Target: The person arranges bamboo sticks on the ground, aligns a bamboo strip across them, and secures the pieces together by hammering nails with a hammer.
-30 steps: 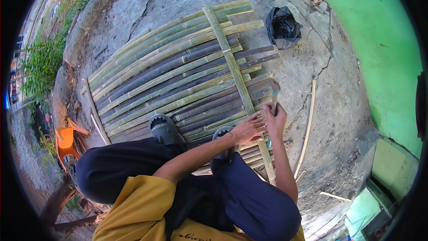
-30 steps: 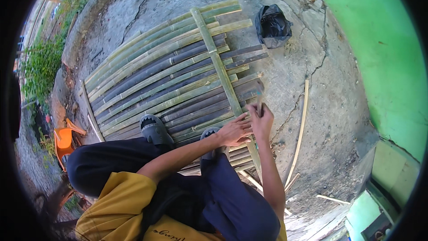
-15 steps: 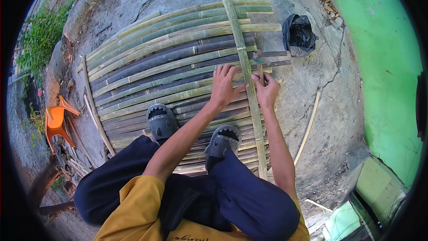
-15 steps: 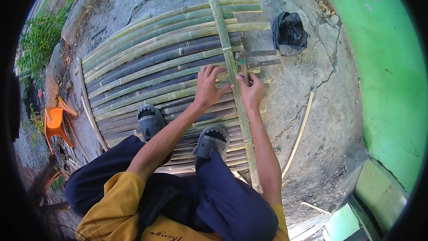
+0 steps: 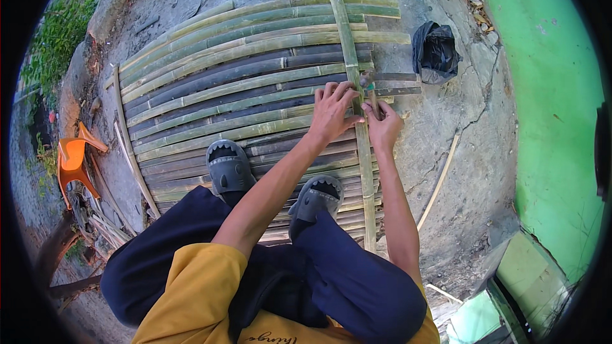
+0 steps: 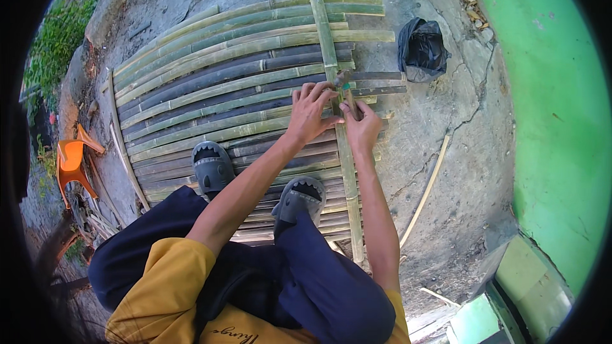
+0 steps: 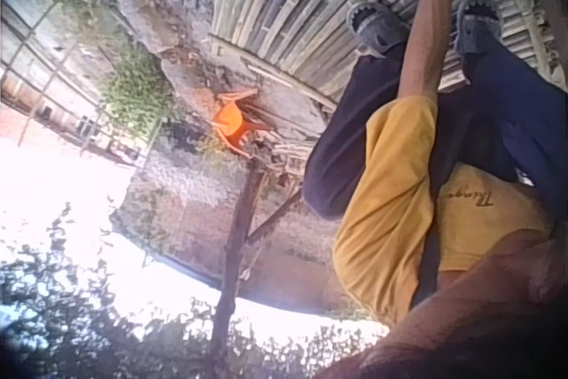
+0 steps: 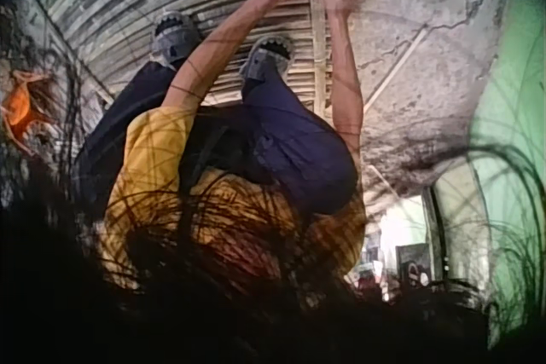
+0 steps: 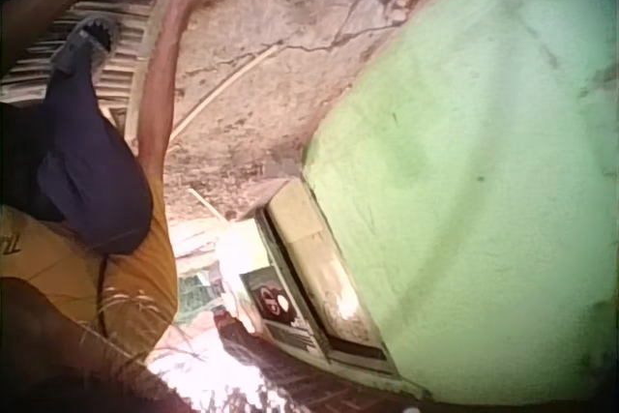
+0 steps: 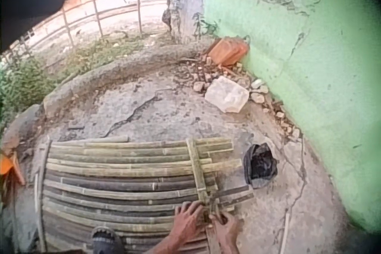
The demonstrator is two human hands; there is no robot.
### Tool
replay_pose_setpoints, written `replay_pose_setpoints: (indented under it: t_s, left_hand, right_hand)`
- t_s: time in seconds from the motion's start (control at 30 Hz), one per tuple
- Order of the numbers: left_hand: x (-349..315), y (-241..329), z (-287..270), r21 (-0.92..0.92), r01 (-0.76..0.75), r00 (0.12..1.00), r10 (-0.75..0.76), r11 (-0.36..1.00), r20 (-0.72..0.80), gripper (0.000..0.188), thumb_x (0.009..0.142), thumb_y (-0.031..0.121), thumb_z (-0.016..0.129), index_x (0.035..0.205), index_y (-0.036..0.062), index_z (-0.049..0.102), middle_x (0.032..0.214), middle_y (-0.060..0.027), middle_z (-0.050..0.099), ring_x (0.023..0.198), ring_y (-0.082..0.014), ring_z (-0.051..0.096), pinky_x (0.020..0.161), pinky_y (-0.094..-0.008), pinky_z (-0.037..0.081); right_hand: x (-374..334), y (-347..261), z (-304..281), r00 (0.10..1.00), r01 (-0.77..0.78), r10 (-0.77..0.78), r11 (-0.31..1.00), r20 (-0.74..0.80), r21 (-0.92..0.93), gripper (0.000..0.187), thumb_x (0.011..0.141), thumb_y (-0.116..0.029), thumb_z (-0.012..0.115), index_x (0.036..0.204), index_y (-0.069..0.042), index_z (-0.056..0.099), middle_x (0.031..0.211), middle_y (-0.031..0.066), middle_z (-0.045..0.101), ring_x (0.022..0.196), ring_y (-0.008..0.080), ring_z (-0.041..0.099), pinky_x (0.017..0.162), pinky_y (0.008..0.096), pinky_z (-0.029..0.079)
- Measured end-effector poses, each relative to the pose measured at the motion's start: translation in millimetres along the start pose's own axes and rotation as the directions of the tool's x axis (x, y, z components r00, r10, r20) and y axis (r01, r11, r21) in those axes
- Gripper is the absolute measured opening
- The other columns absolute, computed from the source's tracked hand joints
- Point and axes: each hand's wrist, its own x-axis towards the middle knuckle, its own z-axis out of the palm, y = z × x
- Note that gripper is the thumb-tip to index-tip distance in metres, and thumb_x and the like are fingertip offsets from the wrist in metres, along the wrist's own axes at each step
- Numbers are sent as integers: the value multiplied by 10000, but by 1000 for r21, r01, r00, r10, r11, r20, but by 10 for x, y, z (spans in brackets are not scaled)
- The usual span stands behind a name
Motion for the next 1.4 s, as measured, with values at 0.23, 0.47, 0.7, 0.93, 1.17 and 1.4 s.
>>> replay_pose_setpoints:
  t_s: [0.23, 0.47, 0.7, 0.93, 1.17, 1.4]
  left_hand:
    - [6, -49, 14, 33, -14, 1000, 14, 999, 7, 675, 671, 496, 893, 1242, 203, 683, 1385, -10, 582, 1232, -295, 497, 997, -476, 368]
    - [-24, -68, 4, 53, -34, 999, 34, 998, 2, 669, 696, 527, 875, 1261, 219, 690, 1385, -9, 582, 1224, -295, 500, 989, -482, 371]
    - [-158, -65, 25, 56, -29, 999, 27, 998, 41, 877, 660, 624, 865, 1391, 217, 605, 1499, -18, 513, 1347, -324, 443, 1087, -513, 329]
    - [-160, -53, 42, 4, -31, 999, 30, 1000, 37, 927, 630, 581, 885, 1404, 178, 573, 1525, -41, 493, 1378, -346, 424, 1101, -553, 316]
    - [-194, -63, 44, 35, -16, 999, 15, 999, 30, 882, 629, 552, 895, 1357, 166, 582, 1528, -34, 484, 1379, -348, 418, 1092, -558, 316]
    - [-195, 32, 72, -106, 33, 998, -38, 994, -46, 712, 618, 363, 934, 1253, 171, 675, 1456, -36, 536, 1356, -336, 442, 1082, -544, 311]
  right_hand:
    - [37, 28, 8, 997, 71, -71, 997, 0, -20, 282, 889, -245, 852, 965, 11, 760, 616, 48, 584, 579, 94, 457, 531, 322, 387]
    - [-17, 36, -90, 999, 26, -22, 993, -31, 113, 205, 917, -177, 822, 1000, 4, 778, 710, 13, 666, 639, 61, 507, 572, 279, 414]
    - [-237, 162, -260, 986, -156, 163, 975, -35, 156, 212, 923, -154, 823, 1026, 28, 787, 786, 11, 709, 705, 46, 555, 645, 245, 456]
    - [-185, 171, -119, 998, -64, 63, 993, 23, 96, 219, 914, -182, 837, 1009, 9, 789, 756, 6, 704, 646, 50, 507, 575, 265, 408]
    - [-197, 117, -96, 999, 25, -21, 993, 36, -118, 260, 866, -229, 872, 939, -10, 751, 616, 51, 548, 581, 100, 437, 525, 317, 357]
    - [-194, 29, -110, 997, 80, -77, 981, 26, -177, 248, 861, -206, 866, 947, -4, 749, 648, 93, 602, 558, 156, 481, 541, 340, 405]
